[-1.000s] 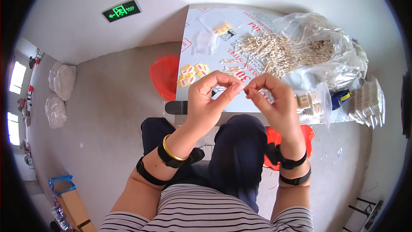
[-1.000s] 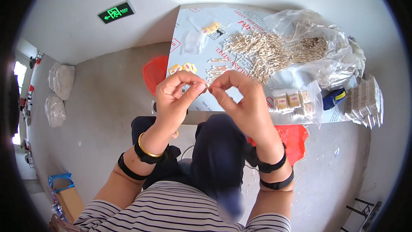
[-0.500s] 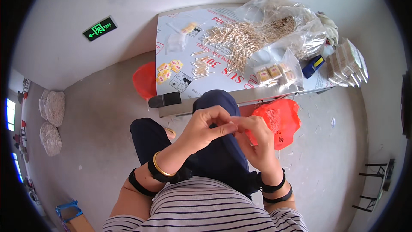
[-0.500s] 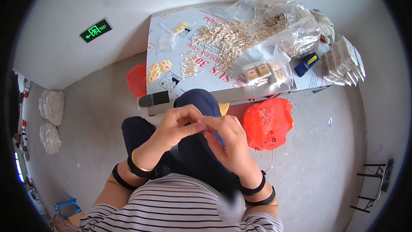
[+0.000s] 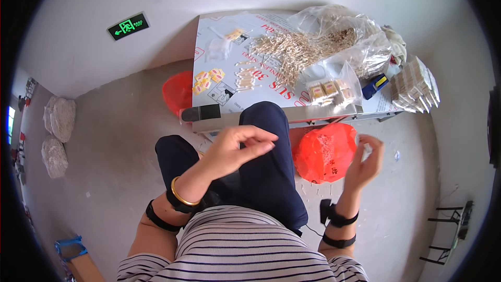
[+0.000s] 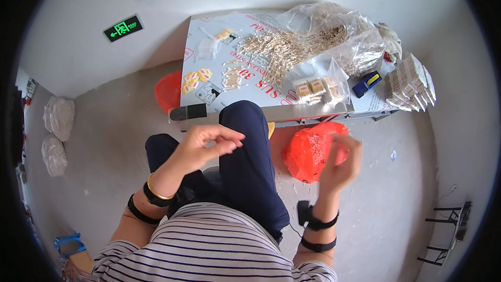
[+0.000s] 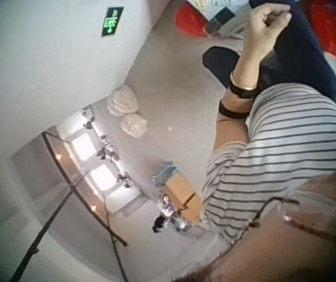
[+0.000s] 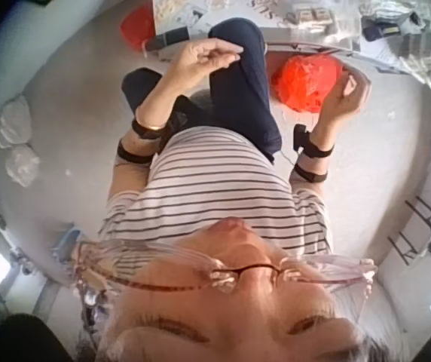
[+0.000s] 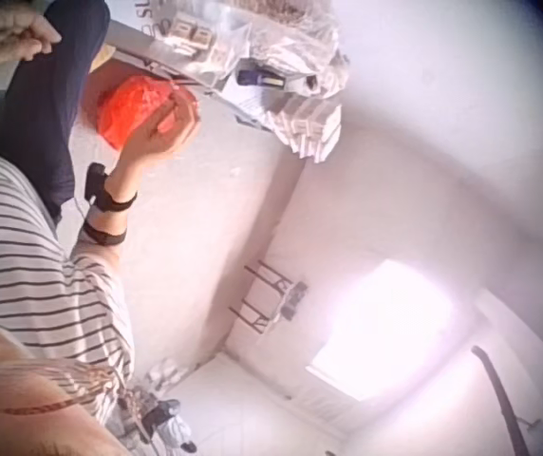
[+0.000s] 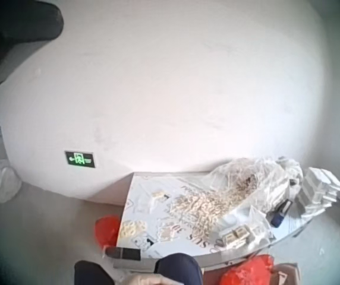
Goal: Aligning and neatly arranging cotton swabs on a table in preparation for packaging.
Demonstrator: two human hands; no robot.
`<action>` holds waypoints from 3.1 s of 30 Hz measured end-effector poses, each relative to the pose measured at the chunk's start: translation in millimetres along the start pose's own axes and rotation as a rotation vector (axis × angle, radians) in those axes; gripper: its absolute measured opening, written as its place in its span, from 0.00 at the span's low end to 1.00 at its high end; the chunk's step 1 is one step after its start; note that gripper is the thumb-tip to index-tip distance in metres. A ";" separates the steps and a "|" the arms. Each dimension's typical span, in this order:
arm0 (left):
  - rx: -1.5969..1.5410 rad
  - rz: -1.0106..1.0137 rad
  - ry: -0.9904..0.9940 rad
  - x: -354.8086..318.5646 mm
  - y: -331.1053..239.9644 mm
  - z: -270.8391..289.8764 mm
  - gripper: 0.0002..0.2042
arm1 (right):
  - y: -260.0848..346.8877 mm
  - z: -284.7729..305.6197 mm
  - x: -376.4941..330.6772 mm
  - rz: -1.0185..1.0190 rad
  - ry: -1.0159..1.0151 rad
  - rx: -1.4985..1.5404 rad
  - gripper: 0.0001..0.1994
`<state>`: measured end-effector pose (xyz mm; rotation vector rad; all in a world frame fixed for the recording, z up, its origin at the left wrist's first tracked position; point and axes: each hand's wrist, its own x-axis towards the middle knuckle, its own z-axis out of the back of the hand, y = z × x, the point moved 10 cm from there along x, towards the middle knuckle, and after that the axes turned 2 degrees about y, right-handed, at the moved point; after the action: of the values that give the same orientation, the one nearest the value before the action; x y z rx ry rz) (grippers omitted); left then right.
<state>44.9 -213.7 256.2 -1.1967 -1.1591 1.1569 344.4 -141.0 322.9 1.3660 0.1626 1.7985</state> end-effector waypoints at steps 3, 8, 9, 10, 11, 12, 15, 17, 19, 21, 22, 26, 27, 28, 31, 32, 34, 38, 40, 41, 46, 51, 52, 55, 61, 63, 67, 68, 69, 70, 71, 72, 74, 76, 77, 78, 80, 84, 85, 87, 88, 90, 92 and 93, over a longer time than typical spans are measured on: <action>0.027 0.020 -0.138 -19.0 9.7 39.3 0.12 | -125.8 18.2 -17.1 -0.110 -0.112 -0.245 0.04; 0.020 0.058 -0.245 -21.7 39.2 81.5 0.12 | -292.1 6.9 -116.5 -0.071 0.160 -0.956 0.06; 0.015 0.077 -0.289 -27.4 43.5 95.2 0.12 | -291.7 -12.7 -113.7 -0.236 0.259 -0.711 0.06; -0.004 0.094 -0.315 -29.3 50.9 105.2 0.13 | -291.6 -31.0 -116.5 -0.404 0.351 -0.485 0.05; -0.013 0.067 -0.333 -22.8 58.7 112.6 0.14 | -285.3 -51.6 -109.1 -0.358 0.361 -0.354 0.04; -0.025 0.074 -0.327 -11.4 67.5 116.2 0.14 | -281.3 -76.6 -102.5 -0.301 0.414 -0.294 0.05; 0.126 0.099 -0.454 7.1 84.4 149.8 0.15 | -219.3 -173.4 -62.7 -0.318 0.549 -0.204 0.09; 0.203 0.093 -0.510 33.1 94.9 166.2 0.15 | -189.9 -229.7 -33.2 -0.276 0.576 -0.043 0.04; 0.370 0.059 -0.595 63.3 95.8 184.1 0.14 | -167.9 -296.8 -12.5 -0.218 0.670 0.085 0.10; 0.500 -0.054 -0.624 94.3 117.2 205.5 0.14 | -145.8 -362.9 3.6 -0.115 0.747 0.155 0.13; 0.629 -0.185 -0.643 109.2 122.8 212.8 0.14 | -145.1 -393.3 7.2 -0.052 0.757 0.138 0.14; 0.748 -0.073 -0.563 183.2 187.8 226.8 0.17 | -172.6 -483.5 4.8 0.088 0.746 0.029 0.18; 0.818 -0.043 -0.539 196.7 200.7 228.4 0.18 | -174.6 -499.9 2.9 0.078 0.760 0.034 0.18; 0.816 -0.026 -0.536 207.1 213.1 231.6 0.18 | -179.2 -512.2 2.8 0.061 0.754 0.001 0.18; 0.896 0.040 -0.419 241.3 251.9 228.0 0.20 | -196.7 -536.6 9.9 0.043 0.759 -0.076 0.18; 0.894 0.053 -0.412 248.4 261.0 229.6 0.20 | -200.5 -542.8 13.6 0.055 0.758 -0.116 0.18; 0.995 -0.018 -0.405 263.6 260.2 224.9 0.22 | -207.5 -553.7 21.2 0.063 0.738 -0.102 0.15; 1.079 -0.025 -0.335 281.4 271.0 225.0 0.24 | -203.5 -571.0 30.9 0.132 0.706 -0.110 0.10; 1.153 -0.097 -0.336 285.6 267.9 223.7 0.25 | -205.9 -577.7 29.8 0.136 0.727 -0.151 0.07; 1.153 -0.092 -0.334 286.2 269.1 224.0 0.25 | -206.0 -578.7 29.2 0.133 0.731 -0.150 0.07; 1.364 -0.030 -0.222 289.7 284.2 214.0 0.27 | -200.9 -578.4 28.9 0.198 0.739 -0.148 0.04; 1.382 0.009 -0.216 289.4 289.1 213.9 0.29 | -206.5 -575.0 32.9 0.172 0.722 -0.212 0.04; 1.390 0.011 -0.213 289.6 289.1 212.8 0.29 | -206.9 -573.9 34.2 0.169 0.711 -0.214 0.04; 1.418 0.003 -0.198 288.2 289.6 211.6 0.29 | -194.9 -580.5 30.5 0.270 0.735 -0.229 0.05; 1.389 0.014 -0.176 284.2 291.0 213.5 0.30 | -186.5 -592.9 20.7 0.187 0.795 -0.093 0.08; 1.399 -0.043 -0.211 286.5 282.9 211.4 0.30 | -199.5 -587.8 28.8 0.154 0.748 -0.116 0.09; 1.354 -0.064 -0.204 295.7 281.4 206.5 0.31 | -224.5 -571.7 45.3 0.209 0.734 -0.204 0.14; 1.352 -0.063 -0.204 297.1 281.9 205.9 0.31 | -223.7 -571.5 44.7 0.277 0.769 -0.224 0.14; 1.339 -0.060 -0.190 298.6 285.2 204.1 0.31 | -221.6 -573.3 45.2 0.313 0.790 -0.212 0.13; 1.325 -0.057 -0.177 299.1 288.1 202.3 0.30 | -223.8 -573.0 49.6 0.311 0.792 -0.214 0.13; 1.324 -0.057 -0.175 298.5 289.9 201.3 0.30 | -221.9 -576.1 49.6 0.367 0.847 -0.211 0.11; 1.334 -0.059 -0.165 297.6 291.8 200.2 0.30 | -217.5 -579.6 49.1 0.426 0.902 -0.206 0.08; 1.346 -0.058 -0.155 293.5 294.8 200.8 0.30 | -215.4 -584.7 53.3 0.419 0.939 -0.222 0.05; 1.351 -0.109 -0.145 290.1 293.3 197.8 0.30 | -219.0 -592.5 52.8 0.414 0.973 -0.240 0.03; 1.352 -0.108 -0.146 288.6 294.2 197.5 0.30 | -217.8 -597.2 51.4 0.414 0.967 -0.229 0.02; 1.350 -0.113 -0.128 287.3 294.7 194.7 0.30 | -215.4 -600.9 50.5 0.413 0.961 -0.219 0.01; 1.348 -0.117 -0.108 285.0 295.4 190.7 0.30 | -208.0 -609.5 45.9 0.415 0.952 -0.182 0.02; 1.312 -0.110 -0.097 279.0 295.2 187.7 0.32 | -179.5 -636.5 30.0 0.403 0.940 -0.070 0.04; 1.299 -0.108 -0.092 277.7 296.1 187.6 0.32 | -173.0 -644.5 23.7 0.378 1.013 -0.053 0.04; 1.275 -0.106 -0.137 274.2 294.5 187.8 0.34 | -163.5 -650.3 18.5 0.337 1.031 -0.006 0.04; 1.248 -0.106 -0.184 273.0 292.6 190.2 0.35 | -163.7 -651.9 17.0 0.297 1.047 0.037 0.04; 1.240 -0.102 -0.238 272.9 289.3 197.6 0.35 | -166.9 -650.1 25.7 0.287 0.991 0.070 0.04; 1.231 -0.097 -0.294 274.2 285.0 204.8 0.36 | -175.8 -641.0 33.8 0.277 0.936 0.104 0.04; 1.275 -0.098 -0.286 275.9 282.9 205.3 0.35 | -183.5 -630.3 43.9 0.189 0.885 0.141 0.05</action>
<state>-150.5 82.1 -13.3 0.0061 -0.4291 1.6072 -88.3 238.2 3.7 0.5927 0.6506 2.4839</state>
